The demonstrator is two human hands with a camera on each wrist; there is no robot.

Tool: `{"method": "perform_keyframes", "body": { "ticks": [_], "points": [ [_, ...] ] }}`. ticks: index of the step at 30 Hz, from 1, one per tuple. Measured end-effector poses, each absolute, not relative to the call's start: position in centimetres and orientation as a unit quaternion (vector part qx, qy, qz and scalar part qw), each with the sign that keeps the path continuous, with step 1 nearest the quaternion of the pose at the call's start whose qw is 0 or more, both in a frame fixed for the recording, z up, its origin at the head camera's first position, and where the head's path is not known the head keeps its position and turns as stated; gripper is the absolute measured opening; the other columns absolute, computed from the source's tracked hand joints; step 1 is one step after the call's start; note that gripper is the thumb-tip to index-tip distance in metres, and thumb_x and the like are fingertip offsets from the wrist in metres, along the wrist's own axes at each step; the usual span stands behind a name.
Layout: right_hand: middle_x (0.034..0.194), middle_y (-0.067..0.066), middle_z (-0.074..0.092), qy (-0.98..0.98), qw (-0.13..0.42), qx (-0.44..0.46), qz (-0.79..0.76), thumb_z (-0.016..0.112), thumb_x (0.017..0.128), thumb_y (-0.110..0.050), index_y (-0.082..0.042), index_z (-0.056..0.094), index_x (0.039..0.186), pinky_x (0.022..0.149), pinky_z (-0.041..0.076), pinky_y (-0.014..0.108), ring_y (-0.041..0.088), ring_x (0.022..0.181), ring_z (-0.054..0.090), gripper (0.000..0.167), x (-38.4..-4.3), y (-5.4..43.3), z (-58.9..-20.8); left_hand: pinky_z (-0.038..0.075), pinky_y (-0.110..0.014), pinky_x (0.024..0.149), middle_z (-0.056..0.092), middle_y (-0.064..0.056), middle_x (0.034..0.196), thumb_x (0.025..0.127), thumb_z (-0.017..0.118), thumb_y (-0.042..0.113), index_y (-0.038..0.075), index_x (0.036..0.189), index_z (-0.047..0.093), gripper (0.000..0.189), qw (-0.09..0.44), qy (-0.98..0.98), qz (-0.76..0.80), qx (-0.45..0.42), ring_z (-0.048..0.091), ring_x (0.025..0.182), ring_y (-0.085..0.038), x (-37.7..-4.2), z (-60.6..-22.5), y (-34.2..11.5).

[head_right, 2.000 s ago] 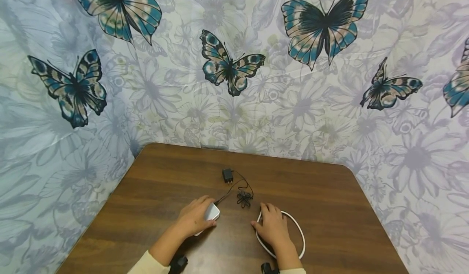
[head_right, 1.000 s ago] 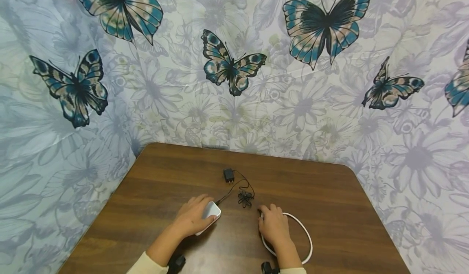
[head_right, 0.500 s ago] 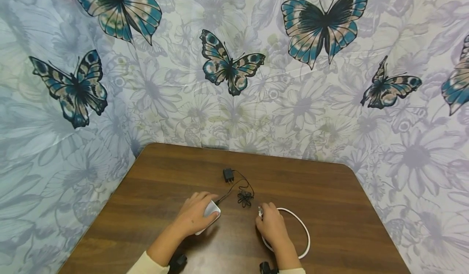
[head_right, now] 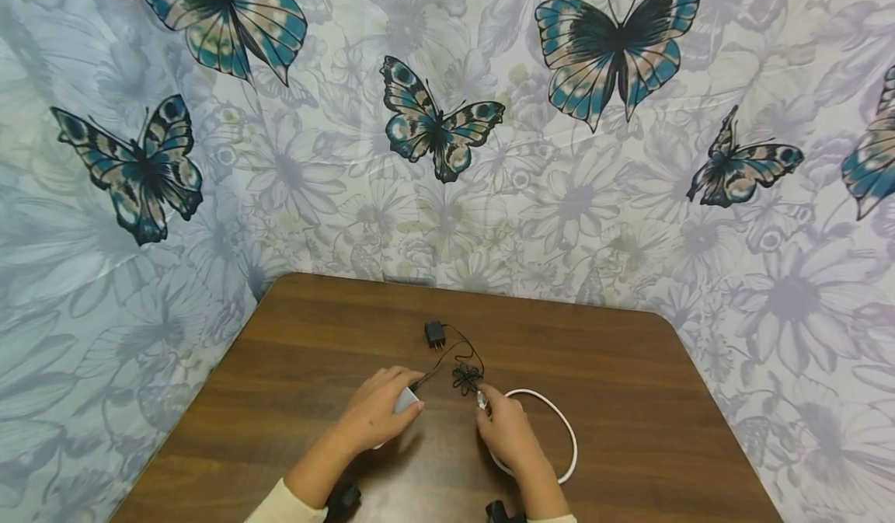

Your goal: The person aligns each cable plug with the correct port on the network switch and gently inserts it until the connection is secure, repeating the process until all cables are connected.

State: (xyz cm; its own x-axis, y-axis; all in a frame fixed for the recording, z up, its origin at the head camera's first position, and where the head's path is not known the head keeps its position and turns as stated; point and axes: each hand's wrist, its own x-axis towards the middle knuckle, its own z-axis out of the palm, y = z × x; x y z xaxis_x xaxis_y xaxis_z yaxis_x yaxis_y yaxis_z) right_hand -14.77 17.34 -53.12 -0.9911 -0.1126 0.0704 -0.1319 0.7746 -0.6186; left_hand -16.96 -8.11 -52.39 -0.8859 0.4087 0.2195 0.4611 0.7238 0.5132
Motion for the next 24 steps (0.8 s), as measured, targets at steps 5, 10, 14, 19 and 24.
{"method": "perform_keyframes", "body": {
  "ticks": [5, 10, 14, 19, 24],
  "points": [
    [0.074, -0.002, 0.057, -0.923, -0.017, 0.083, 0.376, 0.059, 0.097, -0.007, 0.008, 0.048, 0.141, 0.047, 0.046, 0.024, 0.008, 0.052, 0.053, 0.047, -14.4, 16.7, -52.7, 0.047, -0.045, 0.091, 0.063, 0.009, 0.129, 0.096, 0.064, 0.041, 0.025, 0.135, 0.061, 0.042, 0.042, -0.915, -0.318, -0.244, 0.056, 0.112, -0.016, -16.9, -52.2, -7.9],
    [0.083, 0.007, 0.059, -0.895, -0.056, 0.094, 0.433, 0.058, 0.098, -0.006, 0.012, 0.044, 0.14, 0.046, 0.051, 0.028, 0.015, 0.051, 0.061, 0.047, -14.2, 16.1, -52.5, 0.047, -0.047, 0.098, 0.063, 0.009, 0.131, 0.098, 0.062, 0.041, 0.029, 0.133, 0.062, 0.037, 0.033, -0.906, -0.335, -0.257, 0.057, 0.118, -0.017, -16.9, -52.0, -7.6],
    [0.088, 0.011, 0.062, -0.885, -0.069, 0.099, 0.45, 0.059, 0.099, -0.01, 0.01, 0.047, 0.139, 0.045, 0.051, 0.028, 0.014, 0.05, 0.059, 0.046, -14.2, 15.5, -52.3, 0.044, -0.05, 0.101, 0.064, 0.009, 0.13, 0.098, 0.059, 0.045, 0.028, 0.131, 0.064, 0.038, 0.026, -0.904, -0.335, -0.263, 0.057, 0.12, -0.018, -16.8, -51.8, -7.3],
    [0.088, 0.011, 0.066, -0.884, -0.062, 0.122, 0.447, 0.062, 0.098, -0.013, 0.008, 0.054, 0.133, 0.043, 0.049, 0.026, 0.01, 0.048, 0.057, 0.041, -14.1, 15.0, -52.0, 0.043, -0.051, 0.1, 0.065, 0.009, 0.128, 0.099, 0.055, 0.05, 0.027, 0.131, 0.064, 0.04, 0.013, -0.906, -0.333, -0.26, 0.059, 0.117, -0.017, -16.8, -51.7, -6.8],
    [0.084, 0.009, 0.07, -0.885, -0.053, 0.146, 0.439, 0.063, 0.098, -0.014, 0.004, 0.062, 0.122, 0.044, 0.048, 0.024, 0.007, 0.048, 0.056, 0.03, -14.1, 14.5, -51.9, 0.044, -0.048, 0.094, 0.067, 0.011, 0.124, 0.099, 0.056, 0.049, 0.028, 0.132, 0.063, 0.04, 0.012, -0.905, -0.334, -0.261, 0.061, 0.109, -0.013, -16.7, -51.8, -6.4]
  ]
}}
